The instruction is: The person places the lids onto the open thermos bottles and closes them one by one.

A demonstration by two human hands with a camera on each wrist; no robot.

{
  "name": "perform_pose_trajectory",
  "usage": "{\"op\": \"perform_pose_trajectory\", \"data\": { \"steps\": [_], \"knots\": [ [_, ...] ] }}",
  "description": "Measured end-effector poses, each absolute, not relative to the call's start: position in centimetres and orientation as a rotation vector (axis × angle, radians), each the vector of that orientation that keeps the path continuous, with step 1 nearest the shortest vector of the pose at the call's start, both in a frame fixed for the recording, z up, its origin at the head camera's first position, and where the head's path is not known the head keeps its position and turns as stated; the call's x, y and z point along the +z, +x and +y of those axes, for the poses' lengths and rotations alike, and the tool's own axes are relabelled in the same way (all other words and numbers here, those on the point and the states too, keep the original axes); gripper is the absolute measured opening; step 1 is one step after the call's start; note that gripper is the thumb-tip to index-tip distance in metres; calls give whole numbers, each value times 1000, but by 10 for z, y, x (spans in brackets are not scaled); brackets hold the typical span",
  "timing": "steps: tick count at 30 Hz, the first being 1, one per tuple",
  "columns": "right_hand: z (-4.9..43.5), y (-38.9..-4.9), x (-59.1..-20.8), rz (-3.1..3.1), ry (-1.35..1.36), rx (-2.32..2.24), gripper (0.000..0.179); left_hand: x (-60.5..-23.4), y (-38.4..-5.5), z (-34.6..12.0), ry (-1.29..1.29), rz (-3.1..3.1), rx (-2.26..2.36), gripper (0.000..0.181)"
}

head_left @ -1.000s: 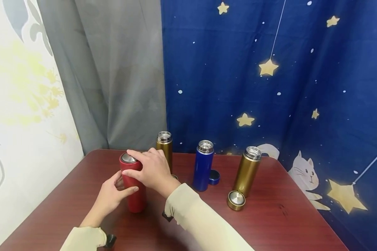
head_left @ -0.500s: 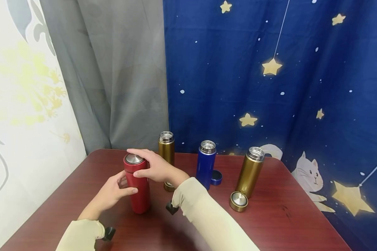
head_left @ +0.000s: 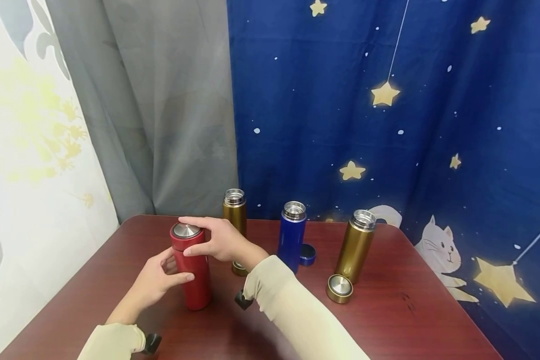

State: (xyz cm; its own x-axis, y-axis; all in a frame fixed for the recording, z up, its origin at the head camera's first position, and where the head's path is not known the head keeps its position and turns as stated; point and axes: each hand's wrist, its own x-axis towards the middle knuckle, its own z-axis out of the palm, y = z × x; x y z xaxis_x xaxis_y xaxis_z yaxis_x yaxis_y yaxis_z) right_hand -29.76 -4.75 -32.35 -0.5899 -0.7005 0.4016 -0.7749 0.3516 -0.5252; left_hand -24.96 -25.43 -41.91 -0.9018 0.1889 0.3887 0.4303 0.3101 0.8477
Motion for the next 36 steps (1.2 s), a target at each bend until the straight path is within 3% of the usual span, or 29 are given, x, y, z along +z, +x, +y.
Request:
{"op": "perform_pose_trajectory", "data": {
  "steps": [20,36],
  "knots": [
    [-66,-273,-342,-2268,858,659,66,-417,-239,-247,-396,-2365,-1510,78],
    [-46,-298,-333,-2418,1519,1368,67,-416,-247,-254,-574,-2410,-1505,70]
  ]
}}
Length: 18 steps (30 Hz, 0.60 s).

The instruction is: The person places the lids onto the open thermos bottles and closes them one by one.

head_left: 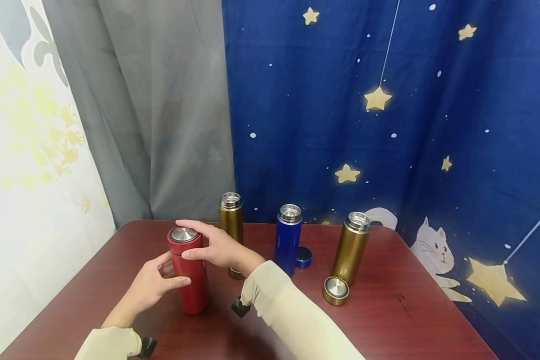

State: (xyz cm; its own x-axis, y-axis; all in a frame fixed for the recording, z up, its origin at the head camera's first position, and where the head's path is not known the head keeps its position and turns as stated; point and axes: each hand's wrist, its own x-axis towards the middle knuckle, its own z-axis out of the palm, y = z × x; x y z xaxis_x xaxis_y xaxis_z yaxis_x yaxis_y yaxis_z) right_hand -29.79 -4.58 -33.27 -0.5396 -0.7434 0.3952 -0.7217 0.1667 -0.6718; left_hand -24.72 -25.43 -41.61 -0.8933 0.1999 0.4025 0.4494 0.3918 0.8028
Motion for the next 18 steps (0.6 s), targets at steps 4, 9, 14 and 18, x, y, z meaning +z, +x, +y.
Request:
{"op": "perform_pose_trajectory", "data": {
  "steps": [4,9,14,18],
  "knots": [
    [-44,-298,-333,2481,-1445,-1317,64,-418,-246,-252,-567,-2405,-1504,69],
    [-45,-294,-334,2663,-1395,-1256,64,-421,-244,-249,-556,-2381,-1514,68],
    [-51,-289,-341,2884,-1367,-1233,63,-421,-240,-245,-506,-2356,-1509,68],
    [-57,-283,-347,3136,-1367,-1171,63,-420,-236,-239,-410,-2350,-1490,74]
  ]
}}
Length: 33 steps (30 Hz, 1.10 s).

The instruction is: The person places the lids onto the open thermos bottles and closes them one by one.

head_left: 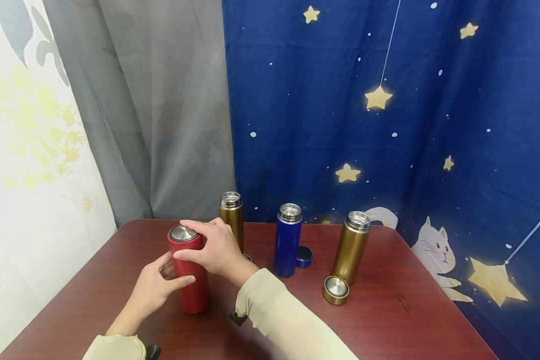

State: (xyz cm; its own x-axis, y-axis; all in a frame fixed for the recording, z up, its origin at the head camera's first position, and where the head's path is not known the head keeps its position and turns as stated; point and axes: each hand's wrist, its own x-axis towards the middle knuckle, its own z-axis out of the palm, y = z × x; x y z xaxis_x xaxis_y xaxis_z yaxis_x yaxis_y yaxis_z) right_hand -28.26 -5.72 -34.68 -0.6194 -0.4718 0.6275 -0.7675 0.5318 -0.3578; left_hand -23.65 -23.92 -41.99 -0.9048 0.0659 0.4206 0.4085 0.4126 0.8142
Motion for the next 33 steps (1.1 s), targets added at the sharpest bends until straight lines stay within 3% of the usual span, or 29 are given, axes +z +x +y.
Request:
{"op": "perform_pose_trajectory", "data": {
  "steps": [5,16,22,29,33],
  "knots": [
    [-64,-275,-354,-2181,879,755,64,-420,-234,-234,-304,-2368,-1426,80],
    [-71,-268,-363,-2078,754,720,62,-423,-233,-228,-231,-2385,-1318,77],
    [-65,-278,-362,-2173,1068,1074,54,-422,-235,-236,-352,-2357,-1445,77],
    [-56,-294,-349,-2289,1387,1403,68,-422,-247,-251,-574,-2361,-1595,70],
    [-54,-301,-345,-2254,1573,1628,65,-424,-253,-256,-628,-2345,-1695,67]
  ]
}}
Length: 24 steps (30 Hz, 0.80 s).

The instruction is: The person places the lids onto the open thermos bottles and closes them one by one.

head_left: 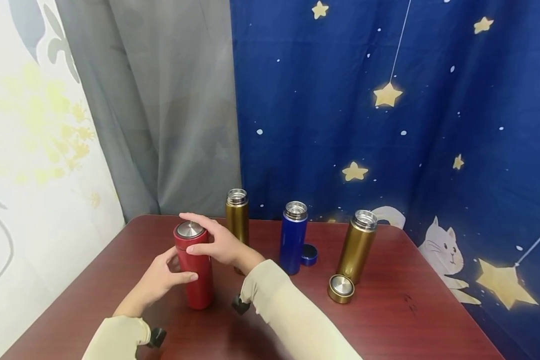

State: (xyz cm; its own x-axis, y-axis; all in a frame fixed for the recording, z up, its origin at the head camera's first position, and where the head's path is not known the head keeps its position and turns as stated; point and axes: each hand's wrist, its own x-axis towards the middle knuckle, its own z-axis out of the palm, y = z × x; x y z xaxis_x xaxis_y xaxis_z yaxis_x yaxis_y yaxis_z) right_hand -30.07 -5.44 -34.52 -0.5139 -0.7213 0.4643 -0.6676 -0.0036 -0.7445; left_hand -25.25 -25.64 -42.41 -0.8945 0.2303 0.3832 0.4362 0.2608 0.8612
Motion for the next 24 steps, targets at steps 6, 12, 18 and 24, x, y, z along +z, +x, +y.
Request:
{"op": "perform_pose_trajectory", "data": {
  "steps": [6,12,18,24],
  "knots": [
    [-51,-305,-338,2122,-1517,-1558,59,-425,-253,-256,-623,-2302,-1735,63],
    [-49,-301,-339,2385,-1447,-1465,59,-426,-249,-250,-566,-2285,-1726,63],
    [-56,-295,-346,2762,-1544,-1345,59,-426,-241,-243,-411,-2308,-1577,68],
    [-65,-291,-355,3196,-1628,-1168,61,-426,-238,-234,-278,-2296,-1478,74]
  ]
}}
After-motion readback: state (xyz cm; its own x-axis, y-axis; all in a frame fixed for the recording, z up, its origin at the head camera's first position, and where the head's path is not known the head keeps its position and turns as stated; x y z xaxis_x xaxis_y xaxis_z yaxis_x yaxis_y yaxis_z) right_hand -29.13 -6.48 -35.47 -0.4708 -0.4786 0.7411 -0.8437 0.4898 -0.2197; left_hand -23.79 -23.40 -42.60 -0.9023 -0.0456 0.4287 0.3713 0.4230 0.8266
